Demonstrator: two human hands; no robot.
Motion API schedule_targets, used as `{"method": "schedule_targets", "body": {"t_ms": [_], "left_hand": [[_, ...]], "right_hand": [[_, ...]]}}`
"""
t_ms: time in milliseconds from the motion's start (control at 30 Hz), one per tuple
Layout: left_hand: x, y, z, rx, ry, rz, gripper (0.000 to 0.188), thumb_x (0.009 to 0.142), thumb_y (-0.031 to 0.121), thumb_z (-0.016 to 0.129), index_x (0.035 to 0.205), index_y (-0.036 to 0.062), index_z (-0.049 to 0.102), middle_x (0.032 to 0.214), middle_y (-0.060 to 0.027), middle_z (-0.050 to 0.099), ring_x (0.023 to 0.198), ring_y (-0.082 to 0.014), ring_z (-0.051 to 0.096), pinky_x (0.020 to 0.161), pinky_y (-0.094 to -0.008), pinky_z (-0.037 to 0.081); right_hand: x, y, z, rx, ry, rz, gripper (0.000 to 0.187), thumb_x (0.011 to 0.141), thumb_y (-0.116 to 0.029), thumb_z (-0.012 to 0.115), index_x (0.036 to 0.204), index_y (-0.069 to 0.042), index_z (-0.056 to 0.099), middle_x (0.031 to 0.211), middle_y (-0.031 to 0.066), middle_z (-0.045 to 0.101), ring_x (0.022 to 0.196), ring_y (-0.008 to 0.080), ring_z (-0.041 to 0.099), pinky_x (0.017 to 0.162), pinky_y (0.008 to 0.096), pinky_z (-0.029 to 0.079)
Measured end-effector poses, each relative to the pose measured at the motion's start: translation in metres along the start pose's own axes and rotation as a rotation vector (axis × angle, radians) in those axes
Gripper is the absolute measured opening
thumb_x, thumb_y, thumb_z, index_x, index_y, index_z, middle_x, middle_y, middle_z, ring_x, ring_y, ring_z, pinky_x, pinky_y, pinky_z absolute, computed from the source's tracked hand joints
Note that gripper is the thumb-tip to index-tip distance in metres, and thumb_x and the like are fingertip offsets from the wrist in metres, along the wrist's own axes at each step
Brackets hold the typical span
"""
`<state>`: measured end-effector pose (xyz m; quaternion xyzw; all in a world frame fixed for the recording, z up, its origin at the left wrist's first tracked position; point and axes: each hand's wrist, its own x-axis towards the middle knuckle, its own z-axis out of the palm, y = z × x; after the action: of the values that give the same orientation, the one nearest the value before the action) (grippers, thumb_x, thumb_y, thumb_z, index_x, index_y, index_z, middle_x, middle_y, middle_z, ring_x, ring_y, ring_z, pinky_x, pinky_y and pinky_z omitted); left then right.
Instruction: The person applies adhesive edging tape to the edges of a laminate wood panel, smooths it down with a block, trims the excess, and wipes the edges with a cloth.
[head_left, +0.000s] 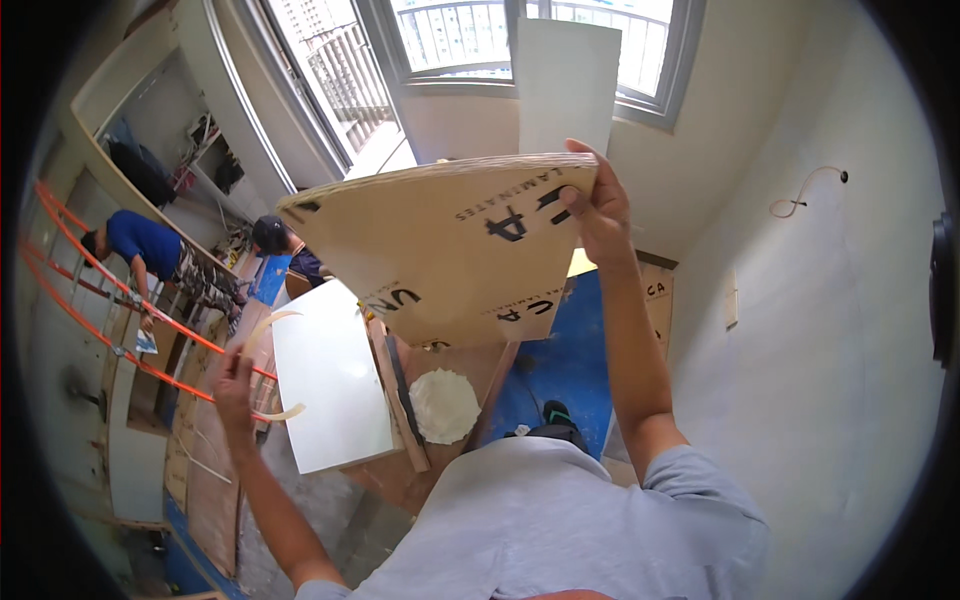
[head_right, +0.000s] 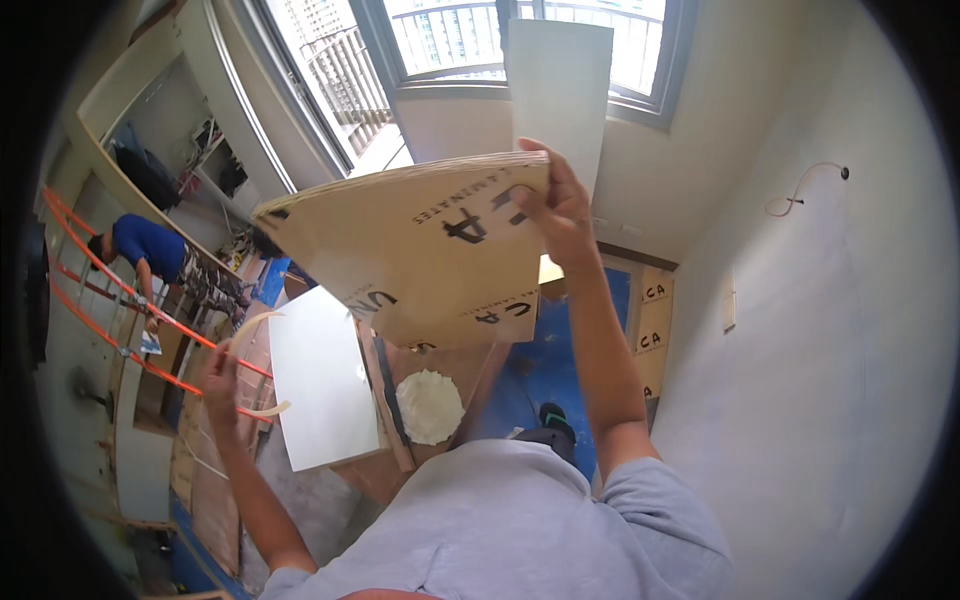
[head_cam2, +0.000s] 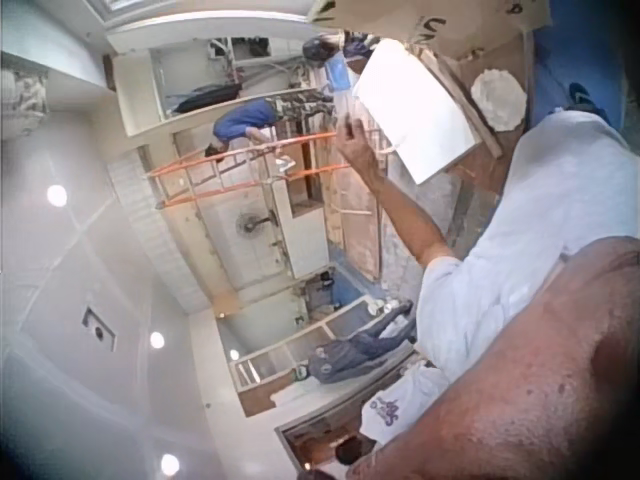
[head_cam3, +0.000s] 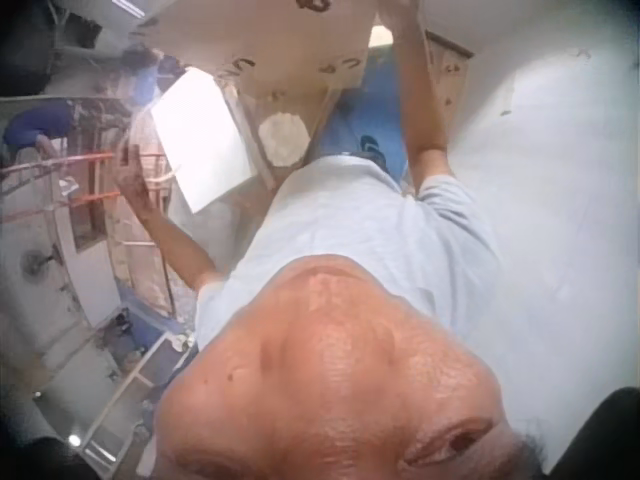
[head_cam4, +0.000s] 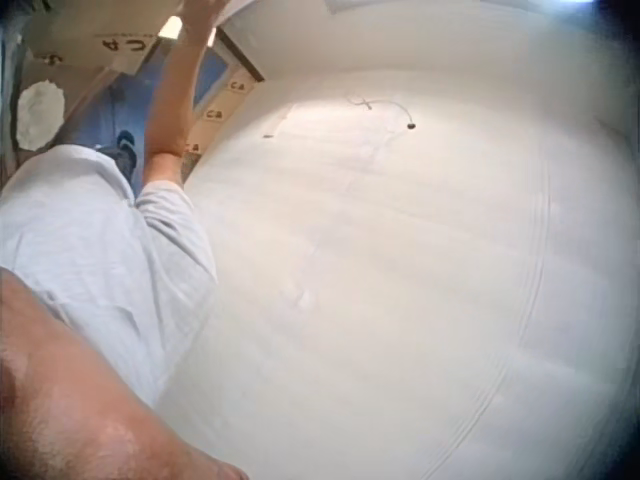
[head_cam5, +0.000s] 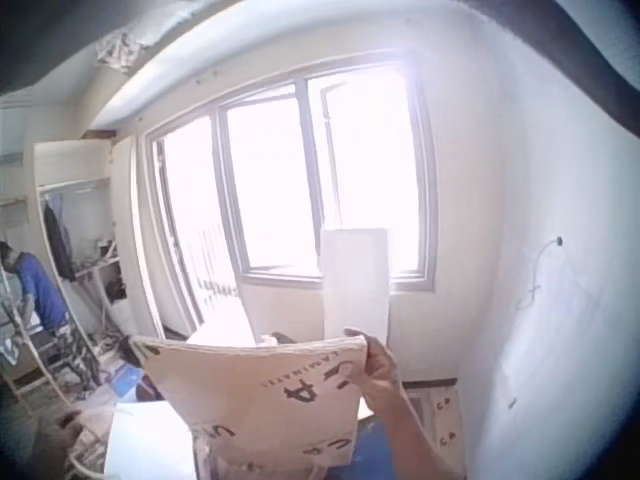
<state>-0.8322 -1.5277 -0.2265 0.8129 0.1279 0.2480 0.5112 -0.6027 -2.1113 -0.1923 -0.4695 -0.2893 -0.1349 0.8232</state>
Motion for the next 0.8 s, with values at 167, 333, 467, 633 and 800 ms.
{"method": "schedule_targets", "body": {"t_ms": [167,333,467,633,800], "left_hand": [[0.006,0.214,0.037,-0.238,-0.326,0.434,0.051,0.099,0.03,0.075,0.136,-0.0021,0.062,0.096,-0.0017,0.064,0.067,-0.0032,0.05,0.056,-0.0154,0.038],[0.033,0.316,0.154,-0.261,-0.511,0.481,0.054,0.1,0.033,0.073,0.137,-0.0042,0.06,0.094,-0.0044,0.063,0.066,-0.0042,0.051,0.052,-0.0166,0.039],[0.05,0.358,0.227,-0.203,-0.682,0.38,0.048,0.102,0.025,0.069,0.139,-0.0044,0.06,0.096,-0.0048,0.065,0.064,-0.0041,0.052,0.05,-0.0168,0.038],[0.064,0.355,0.265,-0.262,-0.761,0.275,0.041,0.105,0.018,0.065,0.14,-0.0014,0.061,0.095,-0.004,0.064,0.059,-0.0016,0.05,0.047,-0.0155,0.037],[0.072,0.346,0.281,-0.263,-0.743,0.248,0.039,0.105,0.017,0.065,0.139,-0.0008,0.063,0.093,-0.0035,0.063,0.058,-0.0013,0.048,0.047,-0.015,0.037]], "right_hand": [[0.0,0.006,-0.01,0.141,-0.041,-0.058,0.057,0.099,-0.005,0.07,0.151,0.003,0.047,0.127,0.0109,0.069,0.117,0.0156,0.064,0.104,0.0313,0.051],[0.004,0.007,0.0,0.192,-0.011,-0.17,0.058,0.098,-0.001,0.069,0.151,0.001,0.045,0.136,0.0145,0.064,0.123,0.0176,0.061,0.107,0.0362,0.051],[0.006,0.008,0.0,0.161,0.046,-0.224,0.064,0.098,-0.003,0.071,0.153,-0.001,0.039,0.137,0.0168,0.062,0.123,0.0194,0.061,0.105,0.0381,0.055],[0.008,0.01,0.007,0.206,0.099,-0.195,0.069,0.097,-0.007,0.074,0.155,-0.004,0.036,0.137,0.0166,0.062,0.117,0.0179,0.063,0.094,0.0314,0.059],[0.011,0.008,0.009,0.135,0.14,-0.189,0.073,0.096,-0.01,0.077,0.156,-0.006,0.036,0.138,0.0159,0.062,0.106,0.0151,0.064,0.088,0.0289,0.061]]}}
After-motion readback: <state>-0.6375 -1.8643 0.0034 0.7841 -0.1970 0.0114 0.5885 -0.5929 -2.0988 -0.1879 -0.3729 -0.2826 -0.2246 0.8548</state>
